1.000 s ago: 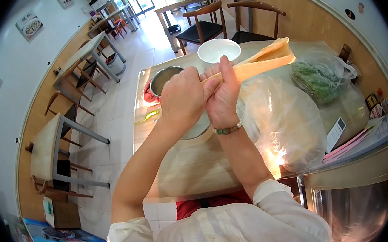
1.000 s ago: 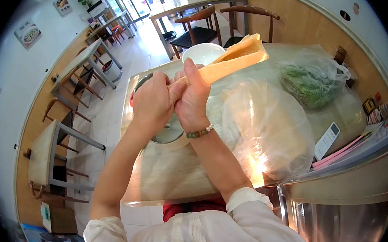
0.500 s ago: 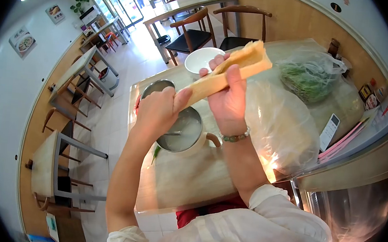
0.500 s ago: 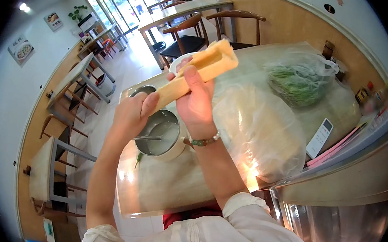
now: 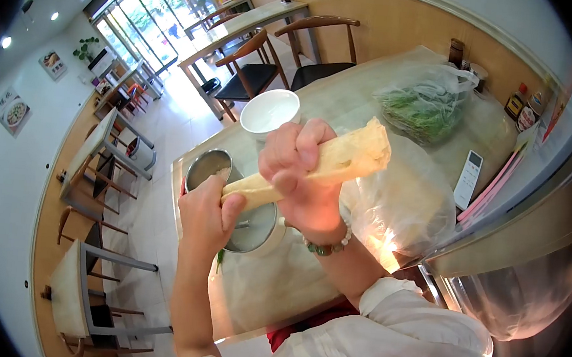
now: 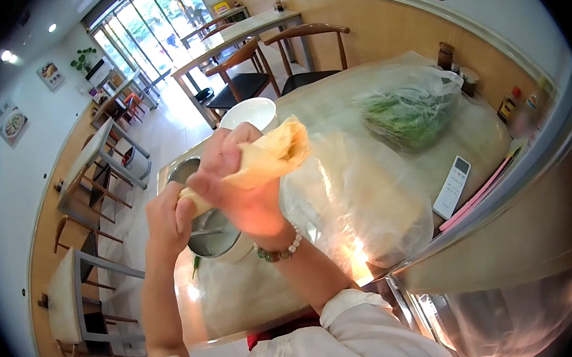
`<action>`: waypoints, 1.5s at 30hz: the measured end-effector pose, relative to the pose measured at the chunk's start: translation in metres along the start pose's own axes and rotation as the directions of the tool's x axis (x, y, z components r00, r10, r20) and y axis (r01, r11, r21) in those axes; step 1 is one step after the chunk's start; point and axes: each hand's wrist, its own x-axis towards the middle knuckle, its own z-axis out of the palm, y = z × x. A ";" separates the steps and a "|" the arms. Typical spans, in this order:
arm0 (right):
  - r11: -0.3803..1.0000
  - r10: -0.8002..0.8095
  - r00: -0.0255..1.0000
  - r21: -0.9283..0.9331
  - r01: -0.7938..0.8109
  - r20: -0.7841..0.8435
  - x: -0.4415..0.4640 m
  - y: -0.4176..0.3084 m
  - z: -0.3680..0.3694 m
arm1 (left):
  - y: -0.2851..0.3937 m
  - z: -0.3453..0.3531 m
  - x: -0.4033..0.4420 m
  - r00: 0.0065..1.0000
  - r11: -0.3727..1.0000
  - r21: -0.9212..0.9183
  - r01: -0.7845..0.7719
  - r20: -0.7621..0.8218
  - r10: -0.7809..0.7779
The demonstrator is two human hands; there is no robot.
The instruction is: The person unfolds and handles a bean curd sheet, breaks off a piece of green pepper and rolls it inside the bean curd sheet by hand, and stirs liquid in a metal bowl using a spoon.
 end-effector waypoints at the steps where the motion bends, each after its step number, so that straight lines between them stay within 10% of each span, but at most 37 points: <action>1: 1.000 -0.021 1.000 0.005 0.021 -0.014 0.001 -0.003 0.008 | -0.002 -0.001 -0.001 1.000 1.000 0.000 -0.008 0.003 0.008; 12: 0.996 -0.021 0.987 -0.078 0.034 0.162 -0.015 -0.037 0.039 | -0.007 0.006 -0.025 0.979 0.987 0.015 -0.160 -0.128 0.160; 17: 0.953 -0.076 0.797 -0.191 0.234 0.599 -0.031 -0.048 0.042 | -0.005 0.001 -0.029 0.935 0.950 -0.068 -0.305 -0.210 0.285; 22: 0.867 -0.380 0.808 -0.131 0.481 0.451 -0.037 -0.028 0.069 | -0.009 0.005 -0.027 0.921 0.879 -0.302 -0.368 -0.251 0.299; 27: 0.869 -0.344 0.828 -0.183 0.459 0.443 -0.049 -0.024 0.080 | 0.001 0.013 -0.037 0.965 0.949 -0.262 -0.177 -0.238 0.114; 32: 0.890 -0.271 0.735 -0.129 0.438 0.622 -0.041 -0.019 0.073 | -0.002 0.014 -0.034 0.936 0.922 -0.307 -0.236 -0.327 0.131; 38: 0.823 -0.495 0.779 -0.080 0.562 0.385 -0.025 0.013 0.083 | -0.020 -0.003 -0.015 0.875 0.875 -0.251 -0.415 -0.373 0.308; 40: 0.788 -0.533 0.744 -0.083 0.610 0.404 -0.023 0.002 0.078 | 0.001 0.000 -0.014 0.875 0.911 -0.325 -0.252 -0.479 0.071; 43: 0.949 -0.259 0.905 -0.083 0.303 0.338 -0.036 -0.009 0.084 | -0.001 -0.002 -0.022 0.897 0.877 -0.365 -0.312 -0.418 0.145; 45: 0.849 -0.474 0.765 -0.003 0.528 0.436 -0.029 0.006 0.079 | -0.001 0.005 -0.023 0.878 0.865 -0.367 -0.343 -0.453 0.156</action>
